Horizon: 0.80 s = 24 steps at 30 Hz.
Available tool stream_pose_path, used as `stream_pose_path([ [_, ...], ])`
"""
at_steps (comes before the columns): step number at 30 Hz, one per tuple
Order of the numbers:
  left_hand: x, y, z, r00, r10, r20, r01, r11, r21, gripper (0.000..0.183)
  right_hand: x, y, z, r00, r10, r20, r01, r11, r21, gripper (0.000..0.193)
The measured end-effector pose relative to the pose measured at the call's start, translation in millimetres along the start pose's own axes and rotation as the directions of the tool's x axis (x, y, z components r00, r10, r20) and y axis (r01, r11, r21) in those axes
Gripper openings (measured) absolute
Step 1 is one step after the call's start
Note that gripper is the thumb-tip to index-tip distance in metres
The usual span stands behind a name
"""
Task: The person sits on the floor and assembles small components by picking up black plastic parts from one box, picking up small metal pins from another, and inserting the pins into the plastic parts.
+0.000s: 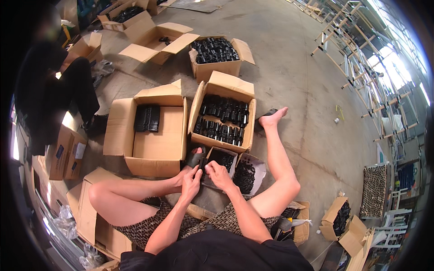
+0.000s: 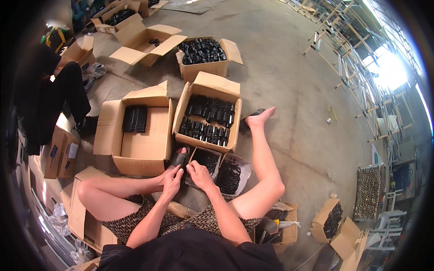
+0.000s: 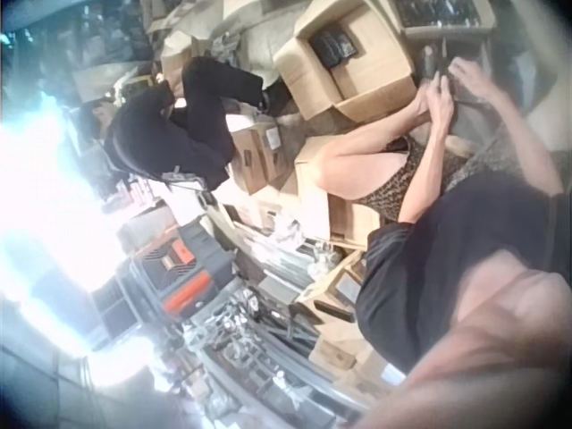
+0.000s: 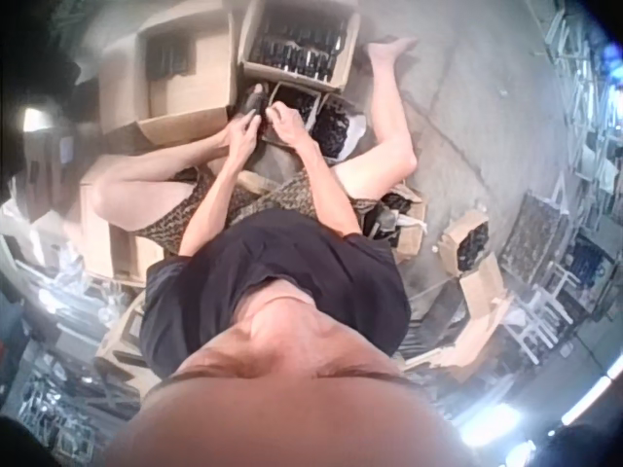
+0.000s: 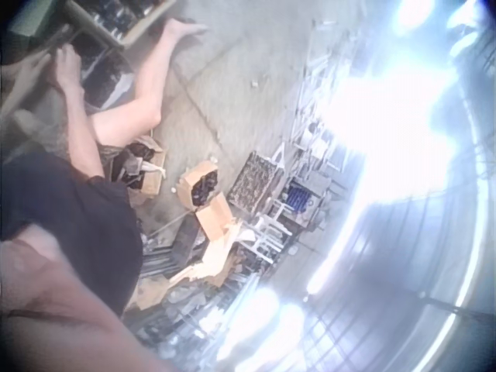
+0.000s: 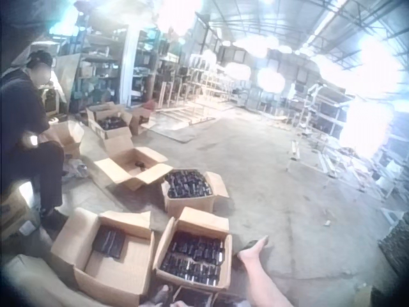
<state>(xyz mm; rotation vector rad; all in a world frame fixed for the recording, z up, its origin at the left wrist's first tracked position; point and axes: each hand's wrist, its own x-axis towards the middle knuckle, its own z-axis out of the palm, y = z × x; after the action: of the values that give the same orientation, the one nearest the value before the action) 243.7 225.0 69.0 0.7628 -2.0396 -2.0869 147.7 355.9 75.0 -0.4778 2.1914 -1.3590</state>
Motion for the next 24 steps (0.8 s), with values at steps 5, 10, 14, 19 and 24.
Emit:
stream_pose_path([
  [5, -0.1, -18.2, 4.6, 0.999, -0.002, -0.034, 0.002, 1.000, 0.007, 0.041, -5.1, 2.4, 1.3, 0.997, -0.057, -0.043, 0.053, 0.995, -0.090, 0.033],
  [10, 1.3, -6.6, 0.4, 0.997, -0.075, 0.029, 0.077, 0.995, -0.065, 0.042, 1.5, 1.3, -3.6, 0.999, 0.011, 0.043, -0.006, 0.993, -0.114, 0.025],
  [14, 3.0, -8.2, 2.1, 0.995, -0.095, -0.026, 0.091, 0.988, -0.127, 0.043, 0.5, -5.3, 0.9, 0.997, -0.071, -0.021, 0.069, 0.991, -0.114, 0.025],
  [19, 7.7, -11.4, 4.0, 0.993, -0.121, -0.004, 0.119, 0.980, -0.157, 0.038, 6.0, -8.0, 1.0, 0.995, -0.099, -0.002, 0.097, 0.975, -0.200, 0.030],
  [24, 20.6, -13.3, 1.1, 0.996, -0.065, -0.069, 0.048, 0.973, -0.227, 0.034, 26.4, -4.3, 8.3, 0.964, 0.236, 0.123, -0.255, 0.952, 0.168, 0.044],
])
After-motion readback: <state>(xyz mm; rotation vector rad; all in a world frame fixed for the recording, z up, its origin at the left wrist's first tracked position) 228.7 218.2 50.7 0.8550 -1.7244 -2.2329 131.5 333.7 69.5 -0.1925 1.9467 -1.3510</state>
